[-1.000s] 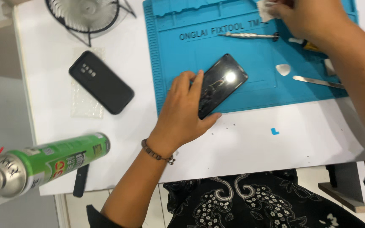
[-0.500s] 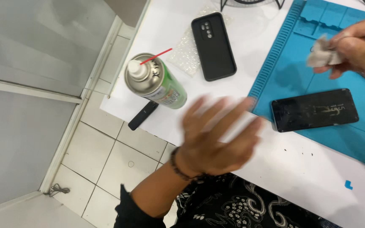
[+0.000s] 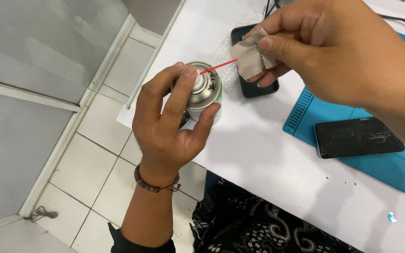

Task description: The person secures a smartphone screen in a blue fixture, cleans the screen with a cloth, applies tape to the edges, and places a case on the back.

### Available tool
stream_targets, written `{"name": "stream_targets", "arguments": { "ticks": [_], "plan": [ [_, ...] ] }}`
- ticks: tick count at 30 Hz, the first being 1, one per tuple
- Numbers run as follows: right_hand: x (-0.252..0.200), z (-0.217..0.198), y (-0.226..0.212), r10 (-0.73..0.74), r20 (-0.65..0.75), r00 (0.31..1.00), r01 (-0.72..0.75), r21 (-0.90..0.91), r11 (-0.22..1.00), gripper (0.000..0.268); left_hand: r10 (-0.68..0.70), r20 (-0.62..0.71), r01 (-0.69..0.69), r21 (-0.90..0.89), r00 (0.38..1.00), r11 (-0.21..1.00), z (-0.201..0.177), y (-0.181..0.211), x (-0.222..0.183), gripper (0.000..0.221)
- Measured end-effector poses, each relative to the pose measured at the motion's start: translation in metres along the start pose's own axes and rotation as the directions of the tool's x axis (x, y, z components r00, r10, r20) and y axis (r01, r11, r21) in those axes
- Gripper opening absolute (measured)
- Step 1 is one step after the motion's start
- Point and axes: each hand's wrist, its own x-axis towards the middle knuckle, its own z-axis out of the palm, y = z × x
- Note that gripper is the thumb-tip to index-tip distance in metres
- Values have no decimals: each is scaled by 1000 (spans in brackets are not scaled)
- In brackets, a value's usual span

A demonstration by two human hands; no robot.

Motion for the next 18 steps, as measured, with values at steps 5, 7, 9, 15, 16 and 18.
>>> {"name": "stream_targets", "arguments": {
  "ticks": [5, 7, 9, 15, 16, 18],
  "plan": [
    [-2, 1, -6, -9, -7, 1000, 9, -4, 1000, 21, 59, 15, -60, 47, 998, 997, -2, -4, 4, 39],
    [-3, 0, -8, 18, -16, 1000, -18, -8, 1000, 22, 75, 9, -75, 37, 997, 996, -2, -4, 5, 39],
    [-5, -1, -8, 7, -24, 1000, -8, -49, 999, 21, 82, 0, -82, 32, 997, 996, 0, -4, 7, 38],
    [-7, -2, 1, -103, -29, 994, 102, -24, 994, 19, 52, 4, -52, 12, 999, 999, -1, -4, 3, 39],
    [-6, -3, 4, -141, -23, 990, 140, -8, 990, 19, 35, 24, -35, -5, 999, 999, -1, -4, 3, 41],
    [-14, -8, 12, -164, -56, 985, 163, -18, 986, 19, 39, 9, -39, -47, 999, 998, -8, -5, -5, 53]
  ]
}}
